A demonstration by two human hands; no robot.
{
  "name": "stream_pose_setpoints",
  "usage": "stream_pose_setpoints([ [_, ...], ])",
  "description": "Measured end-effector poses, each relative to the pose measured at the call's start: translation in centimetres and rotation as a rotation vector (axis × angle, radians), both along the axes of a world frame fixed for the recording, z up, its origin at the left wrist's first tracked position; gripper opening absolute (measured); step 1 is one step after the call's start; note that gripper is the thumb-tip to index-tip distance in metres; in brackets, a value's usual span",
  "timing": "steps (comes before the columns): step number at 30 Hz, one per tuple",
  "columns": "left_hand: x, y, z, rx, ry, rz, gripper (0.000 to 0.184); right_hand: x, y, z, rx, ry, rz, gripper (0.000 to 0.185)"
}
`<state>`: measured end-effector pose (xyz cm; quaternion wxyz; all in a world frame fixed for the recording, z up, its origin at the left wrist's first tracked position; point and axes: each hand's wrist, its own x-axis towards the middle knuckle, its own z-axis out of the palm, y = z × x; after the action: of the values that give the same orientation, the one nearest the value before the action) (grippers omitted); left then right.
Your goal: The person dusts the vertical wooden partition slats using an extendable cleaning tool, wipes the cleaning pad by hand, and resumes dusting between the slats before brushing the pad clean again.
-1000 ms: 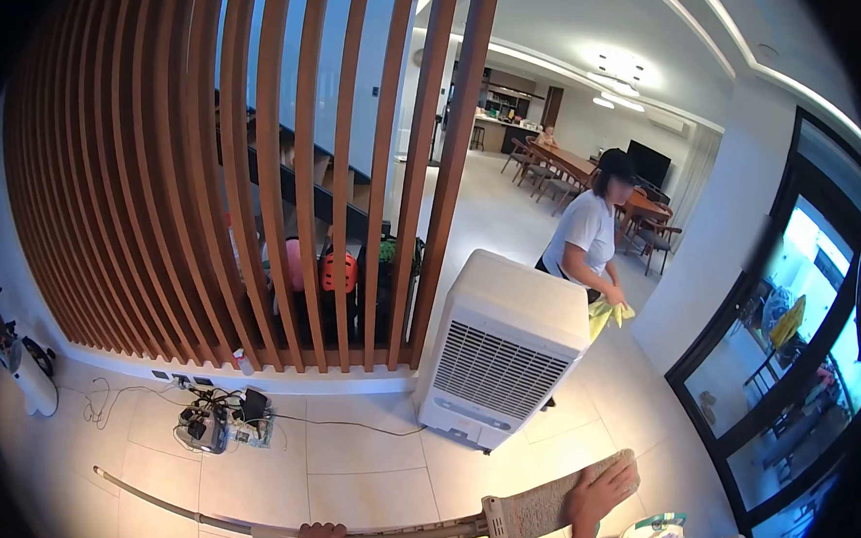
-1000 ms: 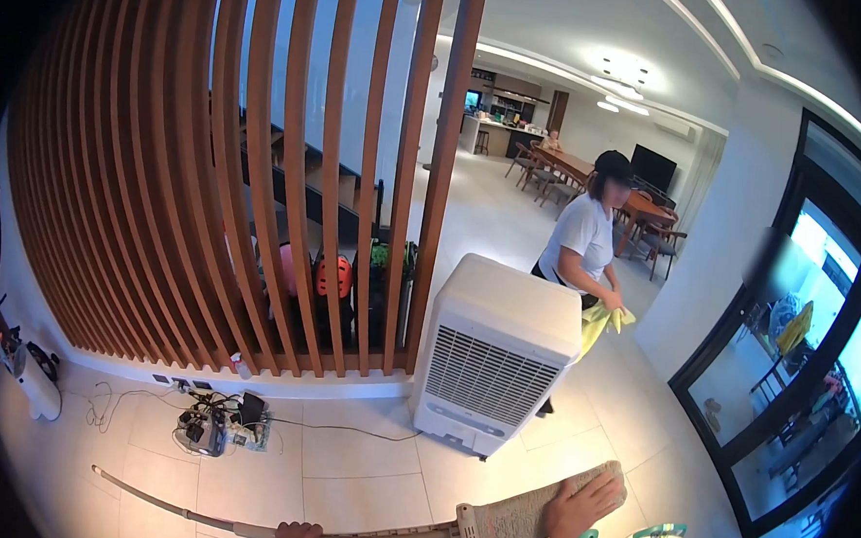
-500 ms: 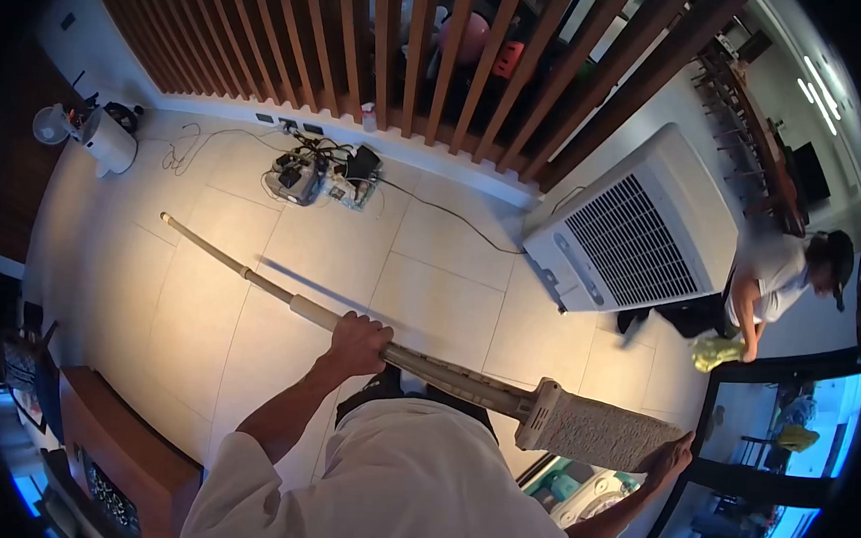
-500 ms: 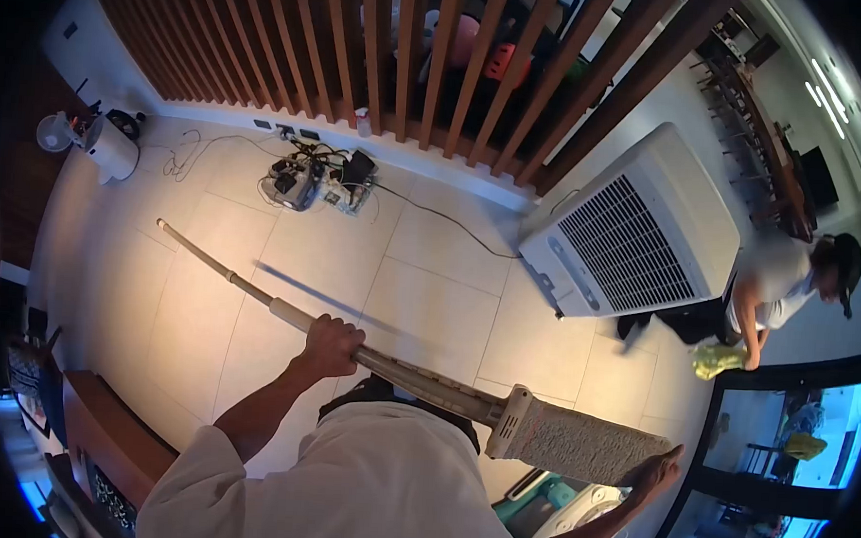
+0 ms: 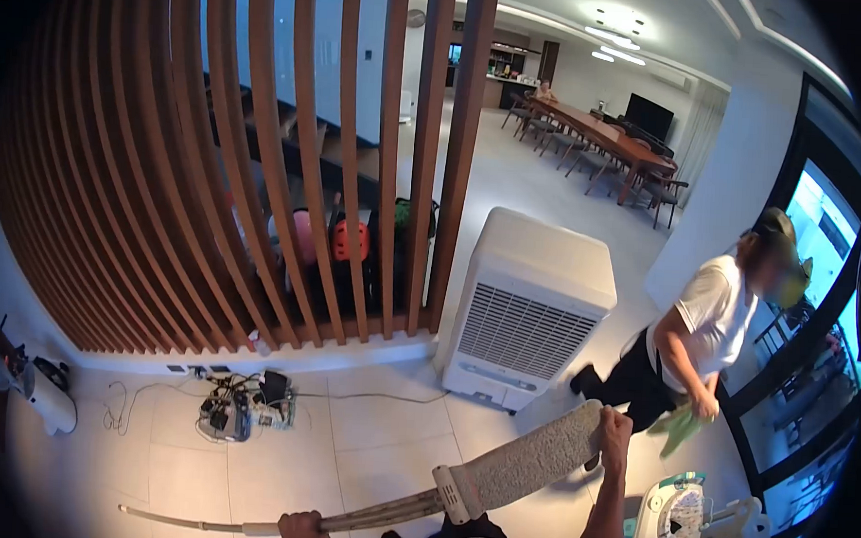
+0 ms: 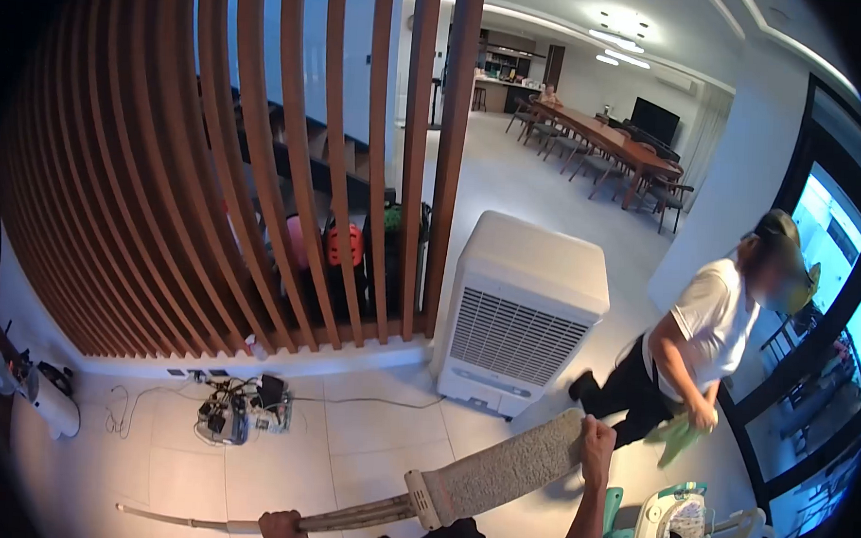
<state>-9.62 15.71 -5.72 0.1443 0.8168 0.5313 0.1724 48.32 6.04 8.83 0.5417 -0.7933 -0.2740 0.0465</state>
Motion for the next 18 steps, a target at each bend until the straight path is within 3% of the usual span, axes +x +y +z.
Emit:
stream_pose_setpoints([
  [8, 6.9, 2.7, 2.0, 0.050, 0.029, 0.008, 0.002, 7.6, 4.9, -1.4, -0.118, 0.011, -0.063, 0.041],
  [10, 9.1, 3.6, 2.5, 0.009, 0.086, 0.022, 0.002, 9.7, 5.0, 0.7, -0.421, 0.029, -0.017, 0.042],
  [12, 11.5, 4.6, 4.0, 0.000, 0.141, 0.011, 0.004, 12.4, 4.9, 0.8, -0.502, 0.020, -0.039, 0.041],
  [16, 17.7, 6.6, 5.6, 0.038, 0.142, 0.043, 0.010, 16.9, 6.2, 0.0, -0.503, -0.311, -0.292, 0.046],
  [18, 20.5, 7.8, 6.1, 0.024, 0.175, -0.009, 0.012, 18.9, 6.8, 1.3, -0.498, -0.233, -0.377, 0.048],
])
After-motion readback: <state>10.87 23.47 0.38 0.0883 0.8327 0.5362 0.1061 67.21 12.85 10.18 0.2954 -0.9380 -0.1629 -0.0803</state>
